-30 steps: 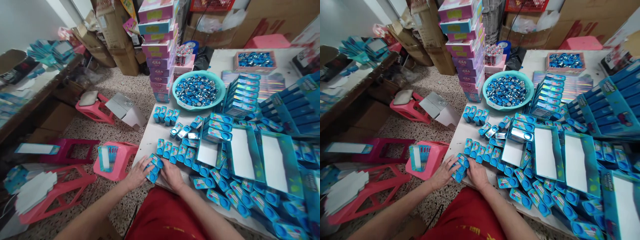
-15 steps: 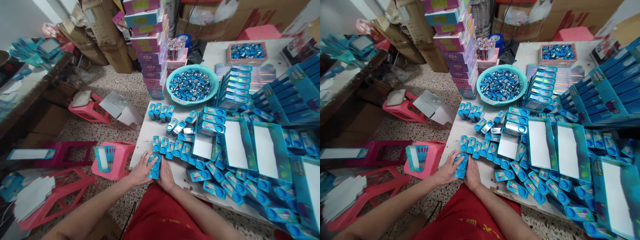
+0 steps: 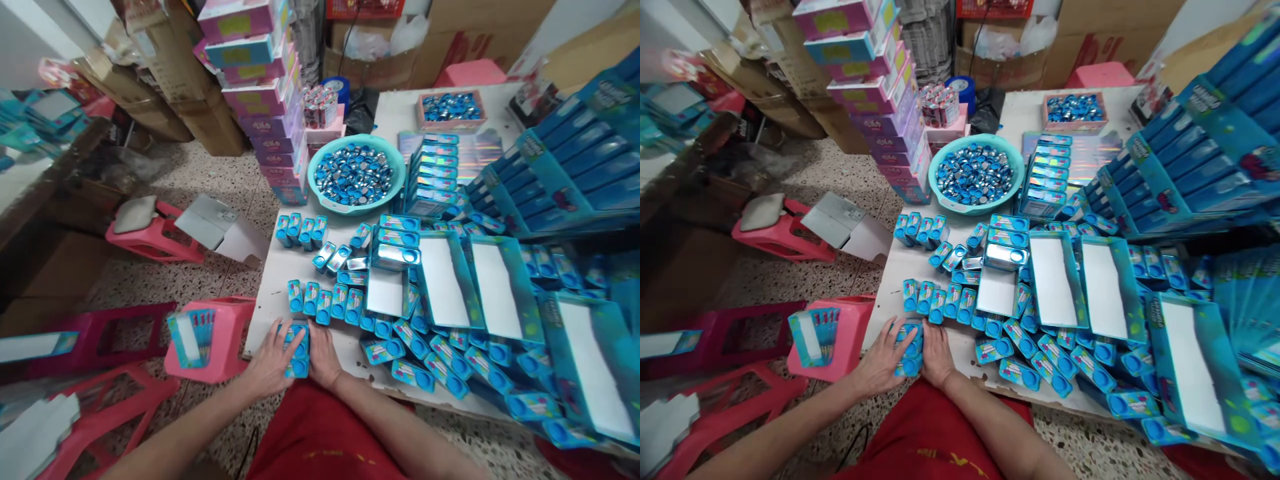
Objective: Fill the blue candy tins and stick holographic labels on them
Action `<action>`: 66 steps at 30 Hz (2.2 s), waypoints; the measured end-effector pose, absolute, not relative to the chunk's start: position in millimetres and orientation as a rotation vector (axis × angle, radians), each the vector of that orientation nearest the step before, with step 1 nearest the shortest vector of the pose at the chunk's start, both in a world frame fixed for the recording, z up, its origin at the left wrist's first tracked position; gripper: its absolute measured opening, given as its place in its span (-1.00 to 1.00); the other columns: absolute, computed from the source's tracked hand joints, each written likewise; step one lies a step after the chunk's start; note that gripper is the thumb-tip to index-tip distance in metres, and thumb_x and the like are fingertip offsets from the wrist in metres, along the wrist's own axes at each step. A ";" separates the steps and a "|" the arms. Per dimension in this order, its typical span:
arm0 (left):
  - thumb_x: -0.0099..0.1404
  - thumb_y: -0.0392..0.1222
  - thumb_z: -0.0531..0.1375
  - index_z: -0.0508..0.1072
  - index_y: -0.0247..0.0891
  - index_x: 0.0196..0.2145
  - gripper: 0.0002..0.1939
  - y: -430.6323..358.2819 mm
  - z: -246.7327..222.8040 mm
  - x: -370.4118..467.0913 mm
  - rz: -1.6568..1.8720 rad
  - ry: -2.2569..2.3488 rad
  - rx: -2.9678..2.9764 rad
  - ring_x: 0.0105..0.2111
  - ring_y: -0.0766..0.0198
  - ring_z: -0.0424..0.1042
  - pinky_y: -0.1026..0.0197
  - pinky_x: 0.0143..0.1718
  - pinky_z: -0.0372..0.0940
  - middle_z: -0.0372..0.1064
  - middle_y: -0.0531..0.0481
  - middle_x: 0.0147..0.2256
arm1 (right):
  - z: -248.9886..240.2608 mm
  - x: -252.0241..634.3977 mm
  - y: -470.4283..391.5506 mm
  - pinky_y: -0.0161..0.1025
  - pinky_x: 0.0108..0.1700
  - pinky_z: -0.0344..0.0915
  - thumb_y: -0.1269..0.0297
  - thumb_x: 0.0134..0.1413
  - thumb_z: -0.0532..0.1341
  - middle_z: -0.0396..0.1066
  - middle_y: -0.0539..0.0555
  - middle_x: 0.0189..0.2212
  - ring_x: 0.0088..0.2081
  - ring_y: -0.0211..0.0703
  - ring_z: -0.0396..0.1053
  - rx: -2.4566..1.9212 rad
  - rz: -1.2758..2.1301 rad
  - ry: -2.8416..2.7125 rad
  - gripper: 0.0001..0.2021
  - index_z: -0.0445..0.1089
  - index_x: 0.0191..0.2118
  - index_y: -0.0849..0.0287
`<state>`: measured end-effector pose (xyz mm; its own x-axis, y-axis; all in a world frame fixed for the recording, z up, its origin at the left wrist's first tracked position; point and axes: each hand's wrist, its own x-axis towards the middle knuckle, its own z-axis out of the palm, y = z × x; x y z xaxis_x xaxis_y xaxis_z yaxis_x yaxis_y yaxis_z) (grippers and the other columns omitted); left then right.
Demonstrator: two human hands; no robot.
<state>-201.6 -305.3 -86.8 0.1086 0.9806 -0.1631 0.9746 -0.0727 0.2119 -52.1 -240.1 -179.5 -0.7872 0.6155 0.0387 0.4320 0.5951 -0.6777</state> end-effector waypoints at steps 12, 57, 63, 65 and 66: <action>-0.03 -0.26 0.20 0.05 0.07 0.21 -0.16 -301.7 -63.7 -198.8 -0.103 2.048 2.119 0.11 -0.20 0.07 -0.15 -0.01 0.13 0.00 -0.18 0.16 | -89.2 17.5 -218.3 -0.20 -0.10 0.33 0.30 -0.03 0.23 0.45 0.13 -0.16 -0.14 -0.06 0.41 -0.731 1.447 -2.605 -0.57 0.31 0.03 0.12; 0.08 -0.12 0.21 -0.17 -0.27 0.28 -0.09 -81.4 19.6 -77.0 -0.028 1.624 2.535 0.28 -0.14 -0.39 -0.25 0.17 -0.25 -0.36 -0.29 0.30 | -90.5 61.9 -109.8 -0.06 0.00 0.32 0.42 0.20 -0.10 0.37 0.26 -0.11 -0.03 -0.05 0.32 -1.463 0.558 -1.840 -0.59 0.22 0.12 0.25; 0.22 0.19 0.01 -0.16 -0.29 0.28 -0.18 -61.5 22.0 -67.6 0.115 1.720 2.506 0.28 -0.08 -0.37 -0.27 0.18 -0.39 -0.33 -0.27 0.30 | -84.3 62.6 -113.7 -0.07 -0.02 0.34 0.41 0.20 -0.10 0.37 0.23 -0.08 -0.02 -0.06 0.33 -1.476 0.601 -1.851 -0.61 0.23 0.10 0.21; 0.22 0.22 -0.02 -0.13 -0.27 0.28 -0.19 -56.7 11.0 -68.9 0.150 1.758 2.447 0.28 -0.07 -0.35 -0.30 0.17 -0.40 -0.32 -0.27 0.29 | -73.8 69.4 -115.5 -0.12 -0.06 0.36 0.42 0.20 -0.10 0.39 0.20 -0.11 -0.06 -0.08 0.35 -1.436 0.605 -1.890 -0.63 0.27 0.06 0.19; 0.22 0.24 -0.02 -0.12 -0.25 0.28 -0.19 -55.9 6.2 -70.5 0.167 1.750 2.421 0.28 -0.07 -0.35 -0.31 0.17 -0.42 -0.31 -0.25 0.30 | -66.7 75.2 -115.1 -0.14 -0.07 0.35 0.42 0.20 -0.08 0.40 0.18 -0.12 -0.07 -0.10 0.36 -1.408 0.601 -1.910 -0.64 0.28 0.05 0.17</action>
<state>-70.5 -55.9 6.2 0.3137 0.9495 0.0026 0.9329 -0.3087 0.1857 75.2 -115.1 -66.7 -0.1832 0.9510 0.2490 0.6369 0.3078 -0.7069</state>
